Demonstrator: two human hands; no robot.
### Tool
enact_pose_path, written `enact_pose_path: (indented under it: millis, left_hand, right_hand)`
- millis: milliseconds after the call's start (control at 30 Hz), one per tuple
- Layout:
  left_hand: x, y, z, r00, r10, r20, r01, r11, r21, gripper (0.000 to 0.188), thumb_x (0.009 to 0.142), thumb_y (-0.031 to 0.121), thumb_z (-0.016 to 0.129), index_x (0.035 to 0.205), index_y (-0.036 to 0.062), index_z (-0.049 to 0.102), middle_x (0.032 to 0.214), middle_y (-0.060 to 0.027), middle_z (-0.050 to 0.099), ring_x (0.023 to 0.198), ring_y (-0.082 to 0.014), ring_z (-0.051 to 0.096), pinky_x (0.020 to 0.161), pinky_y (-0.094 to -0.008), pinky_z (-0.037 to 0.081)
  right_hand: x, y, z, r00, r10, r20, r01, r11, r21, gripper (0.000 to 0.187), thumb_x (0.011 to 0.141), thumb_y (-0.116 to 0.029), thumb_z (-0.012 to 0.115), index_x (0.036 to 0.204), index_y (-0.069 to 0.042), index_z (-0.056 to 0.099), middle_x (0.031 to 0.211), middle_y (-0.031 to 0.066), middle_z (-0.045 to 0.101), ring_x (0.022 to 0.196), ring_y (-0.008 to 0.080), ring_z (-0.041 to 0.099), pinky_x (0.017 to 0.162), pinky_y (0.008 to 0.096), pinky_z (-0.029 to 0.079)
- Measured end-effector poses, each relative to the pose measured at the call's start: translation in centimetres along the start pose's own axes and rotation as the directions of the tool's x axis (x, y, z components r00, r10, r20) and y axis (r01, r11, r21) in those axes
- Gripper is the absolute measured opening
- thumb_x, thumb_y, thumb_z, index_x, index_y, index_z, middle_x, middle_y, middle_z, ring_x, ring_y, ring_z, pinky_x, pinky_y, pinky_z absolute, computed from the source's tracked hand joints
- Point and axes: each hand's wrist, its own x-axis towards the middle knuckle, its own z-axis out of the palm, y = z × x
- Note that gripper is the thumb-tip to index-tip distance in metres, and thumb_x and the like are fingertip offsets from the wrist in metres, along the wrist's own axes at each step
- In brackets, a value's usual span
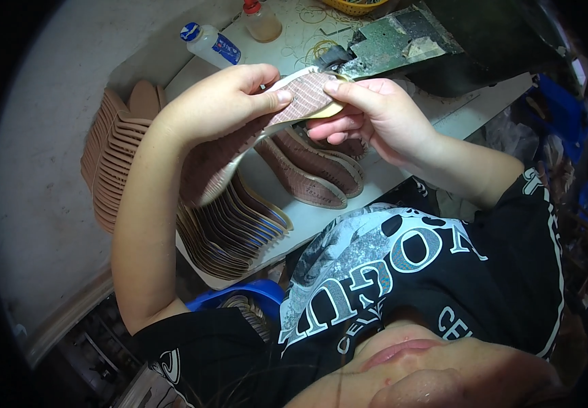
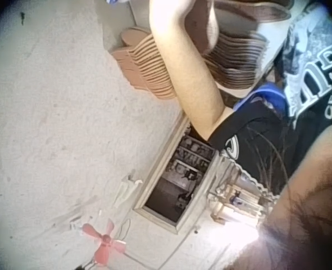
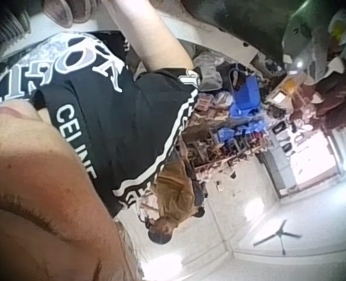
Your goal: The person is assembling and gluing components of shoe soles in a workshop.
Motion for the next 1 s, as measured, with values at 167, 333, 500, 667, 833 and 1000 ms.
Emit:
enact_pose_path:
  millis: [167,333,500,667,833,1000]
  left_hand:
    - [-0.2,-0.1,2.0,0.992,-0.122,-0.041,0.117,0.988,-0.1,0.028,0.095,0.03,0.055,0.091,0.0017,0.057,0.074,0.0036,0.053,0.065,-0.0033,0.045,0.058,-0.0202,0.04]
    - [-0.1,-0.7,4.0,0.988,-0.149,-0.039,0.117,0.892,-0.437,0.029,0.093,0.029,0.057,0.092,0.0009,0.06,0.078,0.0008,0.06,0.064,-0.0034,0.051,0.058,-0.0201,0.042]
    - [-0.1,0.8,4.9,0.966,-0.231,-0.115,0.171,0.908,-0.383,0.036,0.092,0.036,0.057,0.077,0.0039,0.062,0.062,-0.0005,0.061,0.05,-0.0039,0.05,0.048,-0.0185,0.04]
    - [0.0,2.1,6.0,0.964,-0.237,-0.123,0.163,0.886,-0.434,0.046,0.092,0.039,0.054,0.06,0.006,0.055,0.038,-0.004,0.048,0.024,-0.0072,0.031,0.028,-0.0195,0.023]
    - [0.3,1.6,5.6,0.961,-0.236,-0.146,0.139,0.865,-0.483,0.05,0.092,0.044,0.054,0.058,0.0068,0.053,0.036,-0.0018,0.044,0.026,-0.0059,0.03,0.03,-0.0205,0.021]
    - [0.9,1.2,4.7,0.925,-0.29,-0.245,0.155,0.877,-0.456,0.051,0.089,0.048,0.056,0.057,0.0076,0.051,0.036,0.0003,0.039,0.028,-0.0063,0.027,0.032,-0.023,0.017]
  right_hand:
    - [-0.2,-0.7,-0.2,1.0,0.022,0.0,-0.022,0.999,-0.046,0.034,0.094,-0.026,0.053,0.108,0.004,0.058,0.098,0.0143,0.067,0.082,0.0181,0.069,0.067,0.0221,0.055]
    - [0.0,-0.6,-0.7,1.0,0.03,-0.001,-0.03,0.995,-0.098,0.032,0.093,-0.026,0.052,0.103,0.005,0.06,0.094,0.0156,0.067,0.08,0.019,0.069,0.064,0.0223,0.055]
    - [0.0,-0.8,-1.9,0.999,0.051,0.005,-0.048,0.971,-0.236,0.034,0.091,-0.032,0.058,0.088,0.001,0.063,0.078,0.0074,0.065,0.066,0.0098,0.064,0.065,0.0212,0.054]
    - [-1.8,-1.7,-3.0,0.997,0.056,0.055,-0.033,0.932,-0.361,0.033,0.088,-0.029,0.061,0.099,0.002,0.065,0.087,0.004,0.066,0.072,0.0061,0.061,0.067,0.0206,0.048]
    - [-4.6,-2.8,-6.0,0.944,0.188,0.272,-0.098,0.945,-0.311,0.027,0.086,-0.02,0.065,0.096,0.005,0.066,0.086,0.0064,0.067,0.075,0.0069,0.061,0.068,0.0211,0.048]
    - [-4.2,-0.7,-6.8,0.989,0.027,0.149,0.004,0.98,-0.2,0.029,0.089,-0.022,0.062,0.097,0.006,0.065,0.087,0.0064,0.067,0.073,0.0071,0.061,0.067,0.0221,0.049]
